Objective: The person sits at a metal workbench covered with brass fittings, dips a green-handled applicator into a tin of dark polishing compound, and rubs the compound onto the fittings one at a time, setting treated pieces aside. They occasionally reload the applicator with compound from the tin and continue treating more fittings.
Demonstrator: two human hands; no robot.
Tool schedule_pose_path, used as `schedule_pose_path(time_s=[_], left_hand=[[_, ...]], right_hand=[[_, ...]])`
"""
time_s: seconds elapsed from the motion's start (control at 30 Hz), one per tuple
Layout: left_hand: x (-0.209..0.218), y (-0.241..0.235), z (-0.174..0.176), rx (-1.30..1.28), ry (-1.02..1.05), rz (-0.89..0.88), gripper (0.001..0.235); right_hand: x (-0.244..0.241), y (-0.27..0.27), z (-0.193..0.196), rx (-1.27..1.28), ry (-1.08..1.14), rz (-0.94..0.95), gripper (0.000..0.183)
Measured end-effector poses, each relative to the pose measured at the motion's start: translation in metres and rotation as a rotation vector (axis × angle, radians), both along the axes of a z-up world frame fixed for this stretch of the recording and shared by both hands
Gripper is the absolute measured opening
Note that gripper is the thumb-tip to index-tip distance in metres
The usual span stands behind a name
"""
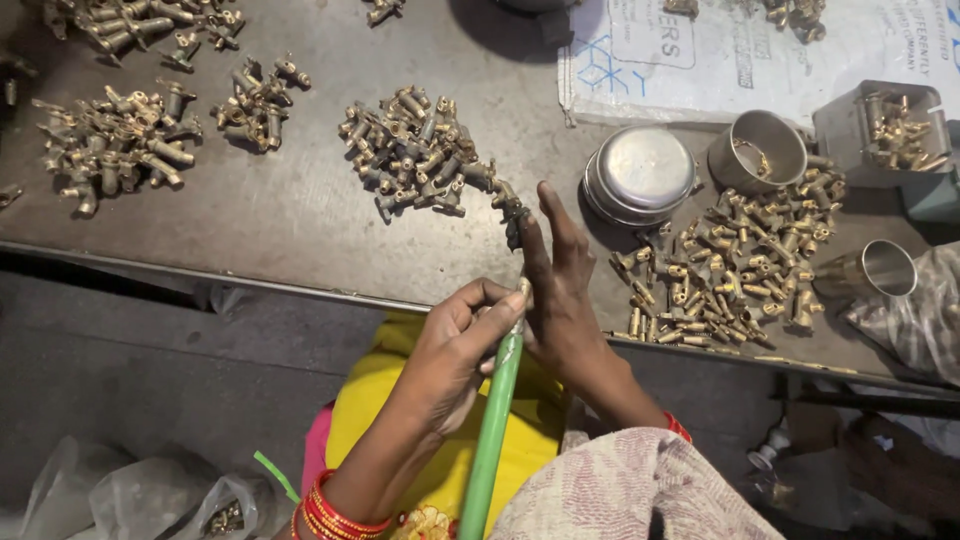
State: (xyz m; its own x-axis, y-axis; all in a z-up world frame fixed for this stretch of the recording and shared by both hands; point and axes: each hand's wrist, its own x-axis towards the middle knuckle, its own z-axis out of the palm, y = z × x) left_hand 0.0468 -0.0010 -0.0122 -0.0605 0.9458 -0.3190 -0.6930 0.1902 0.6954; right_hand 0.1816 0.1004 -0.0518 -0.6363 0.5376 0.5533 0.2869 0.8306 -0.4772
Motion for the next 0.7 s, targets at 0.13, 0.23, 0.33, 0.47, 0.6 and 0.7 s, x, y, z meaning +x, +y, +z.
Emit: schedule_pose_path(time_s=[0.13, 0.23, 0.33, 0.47, 0.6, 0.7], left_hand=[[-0.002, -0.003, 0.000, -0.016, -0.061, 0.007, 0.019], [-0.003, -0.003, 0.006, -0.046, -0.090, -0.011, 0.021], [-0.004, -0.004, 0.007, -0.060, -0.113, -0.019, 0.022], [-0.007, -0.005, 0.012, -0.121, -0.070, -0.031, 0.022], [-0.016, -0.008, 0.006, -0.057, 0.013, -0.082, 0.022], [-0.022, -0.008, 0.008, 0.011, 0.023, -0.112, 0.021]], right_hand=[[-0.002, 0.000, 0.010, -0.056, -0.034, -0.037, 0.106], [-0.002, 0.000, 0.020, -0.114, -0.011, -0.035, 0.111], [-0.002, 0.000, 0.029, -0.024, 0.003, -0.025, 0.101], [-0.006, -0.001, 0.047, 0.167, -0.066, -0.025, 0.066], [-0.007, 0.002, 0.059, 0.299, -0.144, -0.039, 0.047], [-0.008, 0.018, 0.055, 0.242, -0.158, -0.044, 0.053]])
